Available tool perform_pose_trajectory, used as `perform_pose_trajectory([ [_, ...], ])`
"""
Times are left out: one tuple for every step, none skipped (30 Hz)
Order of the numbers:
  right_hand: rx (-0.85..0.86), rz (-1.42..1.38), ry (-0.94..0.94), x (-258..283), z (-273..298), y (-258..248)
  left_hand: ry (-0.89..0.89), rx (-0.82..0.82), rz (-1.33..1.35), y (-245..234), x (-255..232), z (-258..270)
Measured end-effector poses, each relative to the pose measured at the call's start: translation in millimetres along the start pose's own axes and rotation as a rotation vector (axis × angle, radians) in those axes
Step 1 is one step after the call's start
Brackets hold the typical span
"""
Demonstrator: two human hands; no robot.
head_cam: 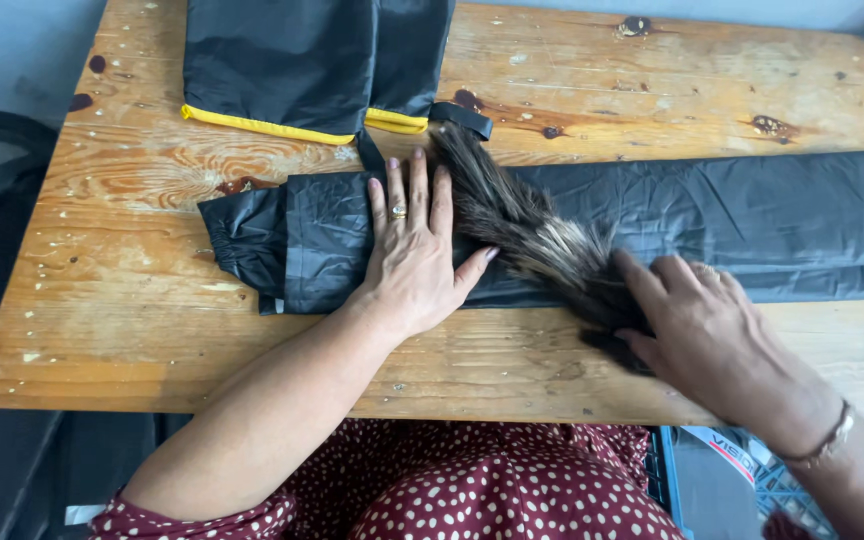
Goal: The person uses a small brush to sweep the surface of a folded black fabric item on a wooden table. They repeatedly brush along the length of the fabric, holding it steady with the left hand while sweeping with the right hand.
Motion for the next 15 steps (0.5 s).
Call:
perform_pose_trajectory([
  [0.002,0.003,0.001,1,2,11,0.001,-0.001,0.004,0,0,-1],
  [-0.117,-0.037,-0.022,4,4,18,0.003,-0.002,-0.006,1,0,-1],
  [-0.237,-0.075,-0.044,7,8,24,0.006,-0.004,-0.016,1,-1,-1],
  [-0.238,-0.078,-0.035,10,5,25,0.014,-0.001,-0.018,1,-2,0],
  [-0.249,-0.079,0.009,12,1,24,0.014,-0.008,-0.021,0,-3,1],
  [-0.265,-0.075,0.046,12,-5,22,0.008,-0.022,-0.025,-2,-2,0],
  [-0.271,-0.074,0.048,13,-8,19,0.011,-0.027,-0.028,-2,-2,0],
  [-0.270,-0.055,0.068,13,-11,16,0.012,-0.030,-0.031,-3,-2,1],
  [-0.270,-0.036,0.089,13,-15,12,0.012,-0.033,-0.033,-3,-2,3],
  [-0.272,-0.036,0.086,8,-17,10,0.010,-0.035,-0.036,-4,-1,3],
  [-0.314,0.065,0.114,2,-19,5,0.018,-0.028,-0.020,-4,-1,4],
  [-0.354,0.167,0.140,-3,-22,0,0.025,-0.022,-0.003,-5,0,4],
  [-0.356,0.168,0.136,-9,-24,0,0.021,-0.025,-0.003,-4,1,5],
  [-0.356,0.100,0.171,-18,-26,1,0.025,-0.038,0.032,-3,1,5],
  [-0.356,0.032,0.206,-27,-28,2,0.029,-0.052,0.066,-2,2,6],
])
Point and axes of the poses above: each hand's wrist, its own z-axis away from the middle knuckle, its own y-axis out of the palm, x = y × z, the point moved 4 cm from there along -z, towards the middle knuckle, and after that the axes turned 11 degrees about -y, right-handed, at the moved point
